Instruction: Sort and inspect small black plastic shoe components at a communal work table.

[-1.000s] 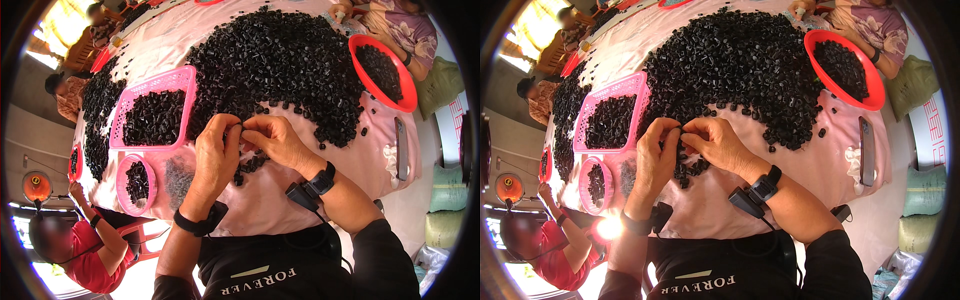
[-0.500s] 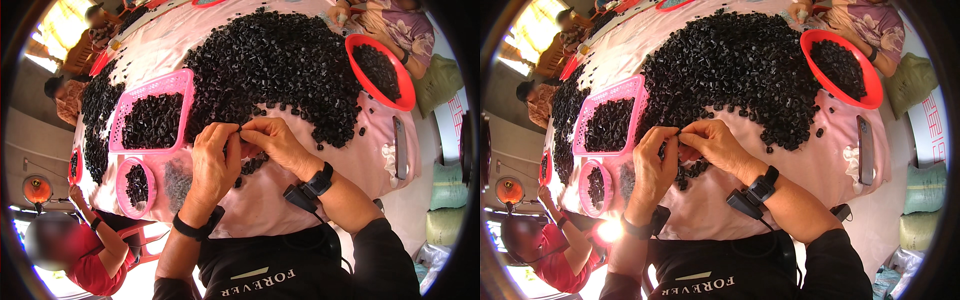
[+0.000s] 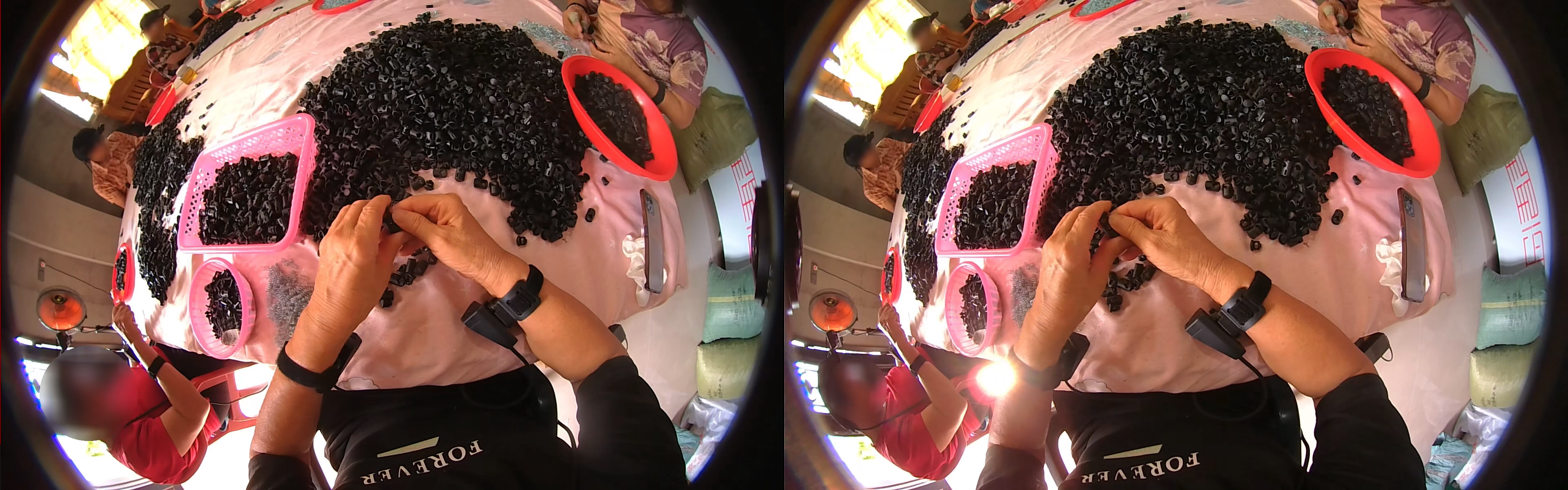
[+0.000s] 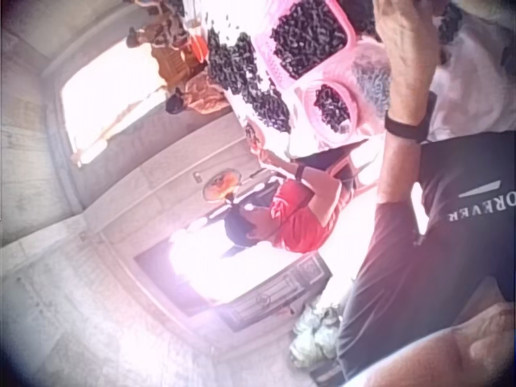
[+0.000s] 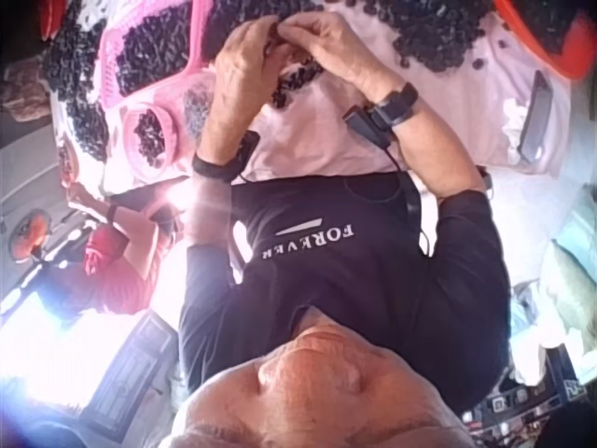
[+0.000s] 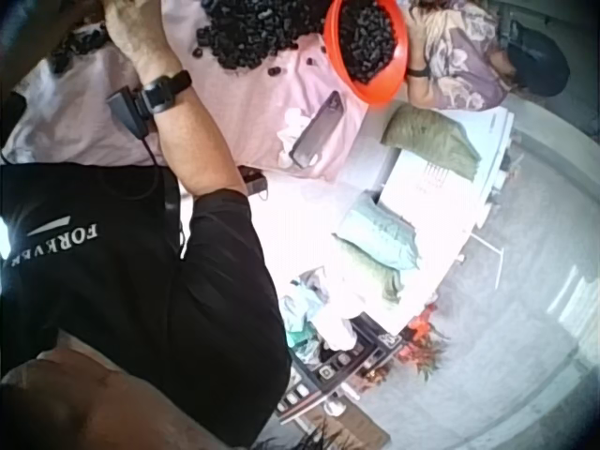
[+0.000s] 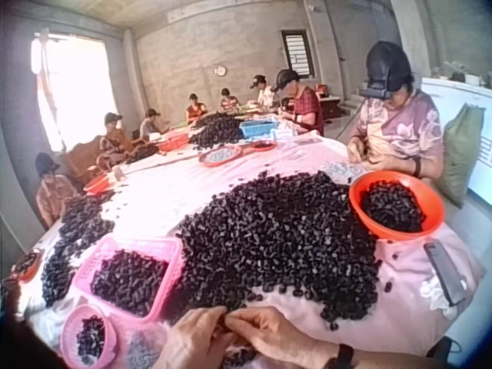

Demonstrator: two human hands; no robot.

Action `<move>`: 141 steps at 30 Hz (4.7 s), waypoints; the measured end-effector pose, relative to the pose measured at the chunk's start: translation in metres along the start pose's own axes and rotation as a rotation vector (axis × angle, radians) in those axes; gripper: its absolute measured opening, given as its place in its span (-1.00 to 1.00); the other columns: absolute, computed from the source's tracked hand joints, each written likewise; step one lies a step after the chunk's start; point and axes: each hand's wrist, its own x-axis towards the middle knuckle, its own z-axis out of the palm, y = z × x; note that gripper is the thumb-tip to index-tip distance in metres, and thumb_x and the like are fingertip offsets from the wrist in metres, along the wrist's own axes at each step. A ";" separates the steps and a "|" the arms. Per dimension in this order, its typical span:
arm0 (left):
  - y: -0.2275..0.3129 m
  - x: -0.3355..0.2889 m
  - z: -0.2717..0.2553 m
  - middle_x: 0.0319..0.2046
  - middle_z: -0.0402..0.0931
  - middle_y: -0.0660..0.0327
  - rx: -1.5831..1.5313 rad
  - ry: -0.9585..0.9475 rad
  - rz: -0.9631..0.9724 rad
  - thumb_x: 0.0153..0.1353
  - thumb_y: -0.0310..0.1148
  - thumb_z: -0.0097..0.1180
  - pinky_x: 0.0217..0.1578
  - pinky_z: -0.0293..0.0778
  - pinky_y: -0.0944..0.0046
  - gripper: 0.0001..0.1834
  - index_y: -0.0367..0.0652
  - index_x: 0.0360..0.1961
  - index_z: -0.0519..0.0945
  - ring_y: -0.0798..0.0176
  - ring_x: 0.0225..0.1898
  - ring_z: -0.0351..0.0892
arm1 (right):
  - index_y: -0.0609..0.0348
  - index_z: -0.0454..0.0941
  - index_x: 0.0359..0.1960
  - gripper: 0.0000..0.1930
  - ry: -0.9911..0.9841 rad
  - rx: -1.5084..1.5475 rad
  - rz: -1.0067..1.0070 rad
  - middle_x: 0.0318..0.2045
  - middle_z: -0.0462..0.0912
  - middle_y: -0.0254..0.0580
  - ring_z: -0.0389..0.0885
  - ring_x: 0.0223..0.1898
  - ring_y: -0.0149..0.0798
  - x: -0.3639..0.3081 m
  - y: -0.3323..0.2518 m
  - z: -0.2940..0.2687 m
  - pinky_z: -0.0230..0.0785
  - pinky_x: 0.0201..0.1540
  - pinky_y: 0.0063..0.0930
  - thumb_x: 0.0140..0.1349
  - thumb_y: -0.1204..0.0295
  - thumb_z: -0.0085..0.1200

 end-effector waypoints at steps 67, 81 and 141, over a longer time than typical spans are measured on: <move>0.004 0.007 0.033 -0.36 0.59 0.01 -0.047 -0.172 -0.147 0.05 -0.67 0.19 -0.30 0.56 0.02 -0.73 -0.26 -0.19 0.73 -0.14 -0.32 0.65 | 0.28 0.61 -0.07 -0.83 0.218 -0.195 -0.193 -0.32 0.73 -0.24 0.70 -0.33 -0.46 0.010 -0.011 -0.016 0.57 -0.30 -0.57 0.45 0.43 0.10; -0.001 -0.003 0.030 -0.33 0.50 -0.01 0.062 -0.226 -0.131 0.05 -0.67 0.15 -0.24 0.53 -0.04 -0.79 -0.25 -0.25 0.61 -0.17 -0.26 0.59 | 0.27 0.60 -0.07 -0.83 0.233 -0.161 -0.190 -0.30 0.74 -0.20 0.71 -0.30 -0.43 0.009 -0.011 -0.012 0.58 -0.23 -0.54 0.43 0.43 0.11; 0.017 -0.011 -0.029 -0.36 0.57 -0.01 0.007 -0.076 -0.226 0.08 -0.71 0.18 -0.34 0.52 0.01 -0.80 -0.29 -0.25 0.61 -0.17 -0.35 0.63 | 0.27 0.65 -0.13 -0.85 -0.194 -0.239 0.009 -0.44 0.71 -0.35 0.63 -0.42 -0.55 -0.002 0.004 0.004 0.48 -0.38 -0.60 0.37 0.47 0.14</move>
